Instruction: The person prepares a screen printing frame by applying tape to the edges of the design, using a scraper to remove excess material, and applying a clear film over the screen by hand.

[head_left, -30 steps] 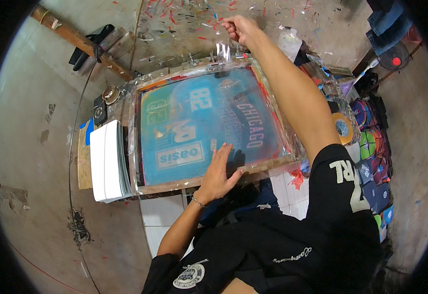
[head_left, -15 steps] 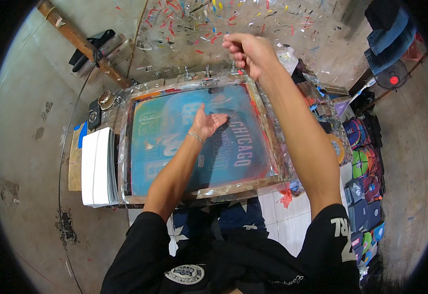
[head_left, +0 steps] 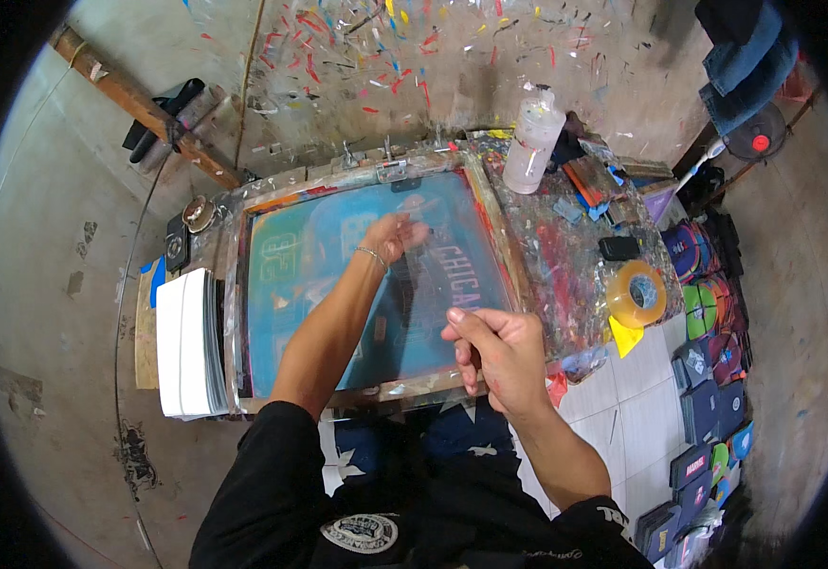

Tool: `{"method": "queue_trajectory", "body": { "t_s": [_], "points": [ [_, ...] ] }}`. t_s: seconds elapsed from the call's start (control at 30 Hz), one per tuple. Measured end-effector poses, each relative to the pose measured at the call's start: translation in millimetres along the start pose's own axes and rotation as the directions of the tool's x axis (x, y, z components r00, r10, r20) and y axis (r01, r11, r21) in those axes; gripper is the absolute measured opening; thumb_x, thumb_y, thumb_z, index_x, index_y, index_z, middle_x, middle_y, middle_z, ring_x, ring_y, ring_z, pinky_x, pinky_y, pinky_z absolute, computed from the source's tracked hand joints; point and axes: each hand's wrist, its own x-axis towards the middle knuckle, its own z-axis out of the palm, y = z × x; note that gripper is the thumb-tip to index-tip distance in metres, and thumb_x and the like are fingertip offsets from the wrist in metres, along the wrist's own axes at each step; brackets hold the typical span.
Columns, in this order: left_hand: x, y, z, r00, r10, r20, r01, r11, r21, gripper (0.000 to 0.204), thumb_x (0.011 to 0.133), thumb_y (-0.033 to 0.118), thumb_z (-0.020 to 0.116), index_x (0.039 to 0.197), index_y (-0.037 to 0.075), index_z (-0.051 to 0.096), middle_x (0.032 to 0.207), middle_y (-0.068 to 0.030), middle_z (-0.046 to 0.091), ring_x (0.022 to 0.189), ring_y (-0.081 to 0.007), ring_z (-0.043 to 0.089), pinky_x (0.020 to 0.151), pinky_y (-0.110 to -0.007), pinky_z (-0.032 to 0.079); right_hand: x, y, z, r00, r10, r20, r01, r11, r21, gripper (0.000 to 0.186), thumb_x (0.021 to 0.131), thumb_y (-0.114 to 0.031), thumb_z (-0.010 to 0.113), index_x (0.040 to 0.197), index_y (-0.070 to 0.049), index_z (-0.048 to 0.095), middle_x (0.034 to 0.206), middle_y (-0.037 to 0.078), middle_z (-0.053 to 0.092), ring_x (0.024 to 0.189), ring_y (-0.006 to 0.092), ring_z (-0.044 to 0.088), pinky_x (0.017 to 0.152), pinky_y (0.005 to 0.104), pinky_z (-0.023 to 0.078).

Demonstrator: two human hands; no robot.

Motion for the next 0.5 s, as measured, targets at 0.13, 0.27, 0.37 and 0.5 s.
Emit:
{"method": "queue_trajectory", "body": {
  "t_s": [0.13, 0.27, 0.37, 0.5],
  "points": [
    [-1, 5, -6, 1.000, 0.016, -0.025, -0.018, 0.997, -0.076, 0.033, 0.100, 0.007, 0.044, 0.124, -0.016, 0.043, 0.124, -0.0295, 0.055, 0.106, -0.0362, 0.064, 0.091, -0.043, 0.059, -19, 28, -12, 1.000, 0.010, 0.023, -0.010, 0.999, 0.036, 0.031, 0.094, -0.022, 0.065, 0.079, 0.005, 0.067, 0.058, 0.003, 0.057, 0.041, 0.0071, 0.049, 0.036, 0.0220, 0.038],
    [3, 9, -10, 0.999, 0.031, -0.011, -0.032, 0.990, -0.138, 0.032, 0.099, 0.004, 0.048, 0.125, -0.014, 0.043, 0.131, -0.0281, 0.052, 0.115, -0.0368, 0.060, 0.097, -0.045, 0.055, -35, 64, -16, 0.995, 0.087, 0.050, -0.089, 0.995, 0.034, 0.032, 0.095, -0.022, 0.065, 0.080, 0.005, 0.067, 0.058, 0.003, 0.058, 0.043, 0.0071, 0.051, 0.037, 0.0218, 0.039],
    [-13, 18, 2, 0.999, 0.053, -0.001, -0.053, 0.995, -0.087, 0.033, 0.099, 0.004, 0.050, 0.126, -0.013, 0.044, 0.130, -0.0257, 0.055, 0.117, -0.0361, 0.059, 0.100, -0.046, 0.053, -42, 84, -23, 0.996, 0.080, 0.027, -0.080, 0.997, -0.001, 0.031, 0.095, -0.022, 0.064, 0.082, 0.006, 0.068, 0.059, 0.004, 0.059, 0.044, 0.0070, 0.053, 0.038, 0.0222, 0.041],
    [-19, 35, -4, 0.993, 0.082, 0.079, -0.086, 0.995, 0.054, 0.031, 0.097, 0.008, 0.055, 0.124, -0.006, 0.050, 0.125, -0.0191, 0.061, 0.116, -0.0309, 0.061, 0.102, -0.042, 0.051, -47, 111, -26, 0.996, 0.081, -0.031, -0.081, 0.996, 0.024, 0.028, 0.095, -0.018, 0.065, 0.081, 0.006, 0.067, 0.060, 0.005, 0.058, 0.043, 0.0098, 0.052, 0.037, 0.0237, 0.041]
  ]
}}
